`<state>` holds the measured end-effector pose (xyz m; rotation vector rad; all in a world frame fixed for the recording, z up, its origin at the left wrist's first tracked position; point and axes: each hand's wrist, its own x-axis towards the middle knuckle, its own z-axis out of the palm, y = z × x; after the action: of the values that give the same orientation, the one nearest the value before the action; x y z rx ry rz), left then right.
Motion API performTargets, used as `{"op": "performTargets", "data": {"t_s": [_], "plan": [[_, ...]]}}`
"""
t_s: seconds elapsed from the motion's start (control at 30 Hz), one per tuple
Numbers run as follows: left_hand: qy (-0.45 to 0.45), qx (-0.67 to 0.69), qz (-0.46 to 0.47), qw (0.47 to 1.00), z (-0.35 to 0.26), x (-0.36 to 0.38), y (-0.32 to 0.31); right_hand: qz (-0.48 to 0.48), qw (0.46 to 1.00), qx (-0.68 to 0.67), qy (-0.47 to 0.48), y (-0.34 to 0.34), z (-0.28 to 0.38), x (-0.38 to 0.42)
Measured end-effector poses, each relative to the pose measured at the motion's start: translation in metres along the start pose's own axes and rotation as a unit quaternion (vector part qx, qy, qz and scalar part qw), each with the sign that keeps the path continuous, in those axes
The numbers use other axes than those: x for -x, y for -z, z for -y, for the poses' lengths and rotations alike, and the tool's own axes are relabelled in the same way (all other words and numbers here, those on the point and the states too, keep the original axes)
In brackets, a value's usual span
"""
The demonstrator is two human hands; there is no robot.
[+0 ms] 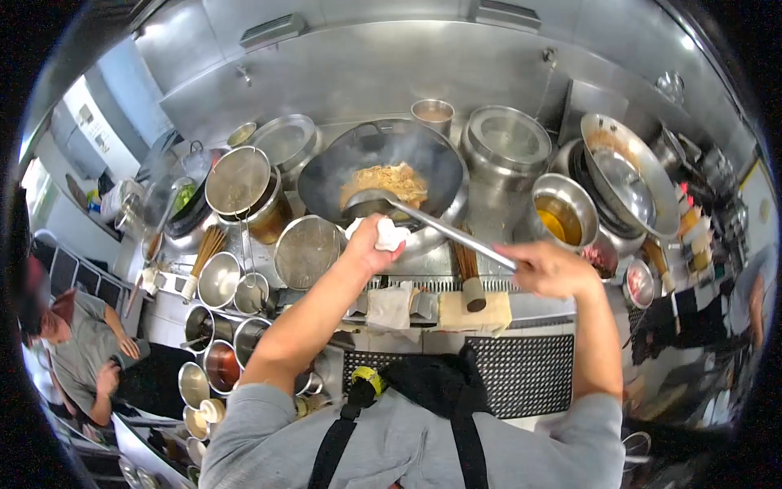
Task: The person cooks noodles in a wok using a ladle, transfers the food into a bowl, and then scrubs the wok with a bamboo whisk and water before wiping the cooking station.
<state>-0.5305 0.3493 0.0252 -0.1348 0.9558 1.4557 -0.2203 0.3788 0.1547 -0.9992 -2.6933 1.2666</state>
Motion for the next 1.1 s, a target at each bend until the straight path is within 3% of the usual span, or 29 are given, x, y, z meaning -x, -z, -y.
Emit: {"op": "performTargets", "data": {"t_s": [0.13,0.23,0.27,0.33,0.37,0.4,0.47,0.53,0.6,0.7,0.8,0.9,1.0,1.1], "plan": [[-0.083,-0.010,0.017,0.996,0.037,-0.031,0.044,-0.076,0.988,0.107,0.079,-0.030,-0.011,-0.059],[-0.018,-0.028,0.007,0.999,0.076,-0.010,0.079,-0.117,0.975,0.166,0.093,-0.044,0.000,-0.058],[0.053,-0.033,-0.037,0.997,0.079,-0.002,0.084,-0.120,0.968,0.203,0.083,-0.045,0.006,-0.053],[0.081,-0.075,0.031,0.993,0.072,0.036,0.069,-0.105,0.969,0.199,0.099,-0.029,0.015,-0.037],[0.045,-0.024,-0.009,0.999,0.060,0.051,0.048,-0.061,0.973,0.201,0.098,-0.018,0.022,-0.030],[0.049,-0.002,0.038,0.998,0.045,0.027,0.050,-0.012,0.975,0.200,0.095,-0.013,0.027,-0.024],[0.013,-0.005,0.020,1.000,0.003,0.024,0.011,-0.014,0.972,0.213,0.094,-0.006,0.037,-0.031],[0.014,-0.008,0.023,1.000,-0.012,-0.006,0.013,-0.023,0.970,0.234,0.061,-0.007,0.046,-0.044],[-0.048,-0.018,0.052,0.997,0.012,-0.028,0.042,-0.059,0.963,0.241,0.109,-0.023,0.013,-0.073],[-0.015,-0.036,0.055,0.998,0.059,-0.032,0.084,-0.128,0.960,0.238,0.068,-0.047,-0.001,-0.075],[0.006,-0.039,0.023,0.999,0.073,-0.009,0.088,-0.212,0.950,0.192,0.128,-0.057,0.004,-0.050],[-0.044,-0.019,-0.007,0.999,0.038,-0.010,0.059,-0.200,0.958,0.150,0.143,-0.048,0.012,-0.013],[-0.055,-0.018,-0.026,0.998,0.006,-0.037,0.039,-0.089,0.995,0.054,0.012,-0.024,0.026,0.022],[-0.063,-0.039,-0.029,0.997,-0.001,-0.055,0.032,-0.060,0.998,0.014,-0.011,-0.029,0.013,0.024]]}}
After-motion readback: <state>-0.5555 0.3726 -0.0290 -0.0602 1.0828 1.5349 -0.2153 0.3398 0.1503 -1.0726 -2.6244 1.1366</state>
